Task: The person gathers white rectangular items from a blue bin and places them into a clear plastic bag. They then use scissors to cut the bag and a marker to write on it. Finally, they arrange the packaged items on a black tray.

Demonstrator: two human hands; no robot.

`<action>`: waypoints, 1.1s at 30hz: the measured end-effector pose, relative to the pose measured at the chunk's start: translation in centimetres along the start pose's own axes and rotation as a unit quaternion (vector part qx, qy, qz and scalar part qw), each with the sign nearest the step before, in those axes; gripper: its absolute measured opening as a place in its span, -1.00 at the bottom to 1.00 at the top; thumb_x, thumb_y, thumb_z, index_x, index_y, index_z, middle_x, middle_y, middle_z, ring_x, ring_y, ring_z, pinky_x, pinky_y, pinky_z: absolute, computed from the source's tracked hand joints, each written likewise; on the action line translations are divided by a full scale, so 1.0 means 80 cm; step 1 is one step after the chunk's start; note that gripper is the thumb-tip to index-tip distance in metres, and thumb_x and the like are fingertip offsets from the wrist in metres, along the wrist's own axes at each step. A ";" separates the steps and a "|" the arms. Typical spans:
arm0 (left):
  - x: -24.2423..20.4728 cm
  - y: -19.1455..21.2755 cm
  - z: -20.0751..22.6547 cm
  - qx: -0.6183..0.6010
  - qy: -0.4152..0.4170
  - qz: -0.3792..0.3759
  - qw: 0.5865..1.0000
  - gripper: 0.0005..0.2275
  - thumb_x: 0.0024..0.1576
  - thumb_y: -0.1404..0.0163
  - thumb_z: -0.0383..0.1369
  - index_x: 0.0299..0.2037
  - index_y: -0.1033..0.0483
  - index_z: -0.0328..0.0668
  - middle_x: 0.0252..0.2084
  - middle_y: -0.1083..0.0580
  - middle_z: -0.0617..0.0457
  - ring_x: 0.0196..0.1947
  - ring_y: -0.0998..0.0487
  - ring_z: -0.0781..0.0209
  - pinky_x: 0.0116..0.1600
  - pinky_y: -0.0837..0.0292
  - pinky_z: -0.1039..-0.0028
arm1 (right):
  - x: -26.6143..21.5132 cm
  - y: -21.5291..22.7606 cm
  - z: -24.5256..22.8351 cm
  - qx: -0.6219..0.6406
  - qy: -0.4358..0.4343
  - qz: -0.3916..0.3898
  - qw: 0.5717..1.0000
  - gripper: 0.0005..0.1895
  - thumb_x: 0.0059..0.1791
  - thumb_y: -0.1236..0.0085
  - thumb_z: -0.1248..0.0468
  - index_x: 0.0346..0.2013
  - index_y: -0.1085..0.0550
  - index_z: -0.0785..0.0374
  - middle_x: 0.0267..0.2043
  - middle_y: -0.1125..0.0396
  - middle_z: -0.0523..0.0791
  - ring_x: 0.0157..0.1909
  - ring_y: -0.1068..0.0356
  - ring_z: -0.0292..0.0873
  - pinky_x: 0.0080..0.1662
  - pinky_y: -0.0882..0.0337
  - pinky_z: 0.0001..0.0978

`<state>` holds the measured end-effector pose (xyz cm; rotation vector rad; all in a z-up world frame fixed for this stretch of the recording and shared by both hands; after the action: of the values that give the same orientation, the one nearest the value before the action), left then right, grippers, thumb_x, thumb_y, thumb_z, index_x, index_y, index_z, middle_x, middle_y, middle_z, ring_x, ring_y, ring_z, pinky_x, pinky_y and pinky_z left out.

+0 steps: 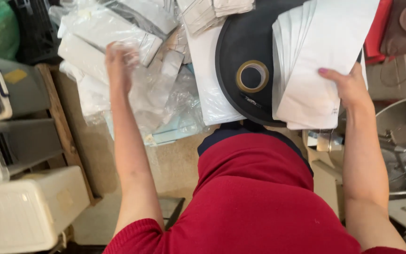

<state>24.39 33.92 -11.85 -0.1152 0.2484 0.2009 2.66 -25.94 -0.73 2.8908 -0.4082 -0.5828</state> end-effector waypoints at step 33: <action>-0.205 -0.405 -0.029 0.286 -0.340 -0.306 0.842 -0.69 0.18 -0.08 -0.30 0.07 -0.39 -0.23 0.01 -0.40 -0.10 0.00 -0.42 0.00 0.15 -0.31 0.25 | 0.120 -0.027 0.108 -0.275 0.004 0.093 0.957 -0.08 -0.13 -0.28 -0.34 0.21 -0.39 0.34 0.35 0.03 0.11 0.34 0.08 0.27 0.29 -0.12 0.19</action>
<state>15.11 -0.91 -7.02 0.4717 -0.4514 -0.4802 8.20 -27.67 -12.47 2.2953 -0.4296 -0.5471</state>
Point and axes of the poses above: each hand's wrist, its own x-axis towards the middle knuckle, its own y-axis out of the back of the hand, z = x × y, the point moved 6 cm from there along x, towards the middle knuckle
